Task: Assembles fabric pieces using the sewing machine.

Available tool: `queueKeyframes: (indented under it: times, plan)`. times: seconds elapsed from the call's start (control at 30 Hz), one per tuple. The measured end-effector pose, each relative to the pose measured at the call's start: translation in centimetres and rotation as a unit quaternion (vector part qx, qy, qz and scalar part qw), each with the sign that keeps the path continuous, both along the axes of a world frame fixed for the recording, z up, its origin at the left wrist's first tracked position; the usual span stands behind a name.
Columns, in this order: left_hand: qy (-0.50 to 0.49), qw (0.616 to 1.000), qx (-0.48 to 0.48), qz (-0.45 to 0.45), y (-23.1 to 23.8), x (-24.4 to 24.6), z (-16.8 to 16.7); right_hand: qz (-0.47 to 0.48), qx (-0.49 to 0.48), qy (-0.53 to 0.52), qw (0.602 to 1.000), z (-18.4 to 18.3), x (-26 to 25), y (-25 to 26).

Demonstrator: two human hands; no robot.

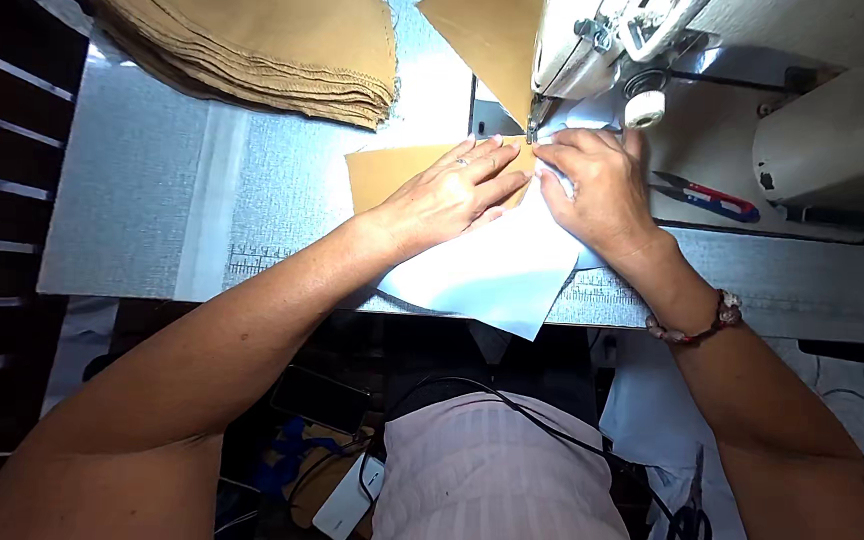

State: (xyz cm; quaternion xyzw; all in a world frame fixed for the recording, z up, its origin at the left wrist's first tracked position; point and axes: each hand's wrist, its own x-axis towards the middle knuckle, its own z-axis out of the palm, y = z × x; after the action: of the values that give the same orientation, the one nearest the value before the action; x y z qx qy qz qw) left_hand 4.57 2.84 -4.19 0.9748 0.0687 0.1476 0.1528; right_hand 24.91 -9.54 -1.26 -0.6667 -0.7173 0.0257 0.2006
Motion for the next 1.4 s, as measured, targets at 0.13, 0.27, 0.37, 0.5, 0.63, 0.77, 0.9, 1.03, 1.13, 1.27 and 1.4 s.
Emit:
queueKeyframes:
  times: [0.13,0.27,0.37,0.5,0.63,0.77,0.9,1.03,1.13,1.27,1.4]
  plan:
    - [-0.012,1.000,0.007,0.000,0.4,0.3,-0.3,-0.011,0.057,0.018,0.998,-2.0,0.7,1.9]
    - [0.006,1.000,-0.010,0.012,0.5,0.6,0.2,0.024,0.072,0.037,0.996,-1.7,1.2,1.5]
    - [0.021,0.999,-0.029,0.034,0.5,1.2,0.5,0.090,0.069,0.033,0.993,-0.8,1.3,0.8]
    - [0.057,0.991,-0.069,0.100,0.5,2.6,1.2,0.165,0.045,0.001,0.985,0.5,0.6,-0.7]
    - [0.067,0.982,-0.066,0.161,0.4,4.1,1.3,0.186,0.027,-0.024,0.982,1.3,-0.6,-1.4]
    - [0.084,0.965,-0.082,0.235,0.2,5.7,1.7,0.192,0.015,-0.034,0.981,1.8,-1.1,-3.0]
    - [0.114,0.941,-0.095,0.304,-0.1,7.0,2.4,0.165,0.019,-0.048,0.985,1.3,-1.4,-3.2]
    - [0.121,0.944,-0.090,0.295,-0.9,6.9,2.3,0.149,0.039,-0.057,0.986,0.6,-1.4,-3.6]
    - [0.126,0.961,-0.082,0.231,-1.8,5.4,2.0,0.139,0.038,-0.063,0.987,0.6,-1.3,-4.0]
    - [0.012,0.988,-0.090,0.126,-3.3,1.2,1.4,0.125,0.042,-0.040,0.990,0.6,-2.0,-5.3]
    - [-0.079,0.990,-0.084,0.086,-4.4,-1.9,0.8,0.057,0.080,0.016,0.995,-0.5,-3.7,-5.7]
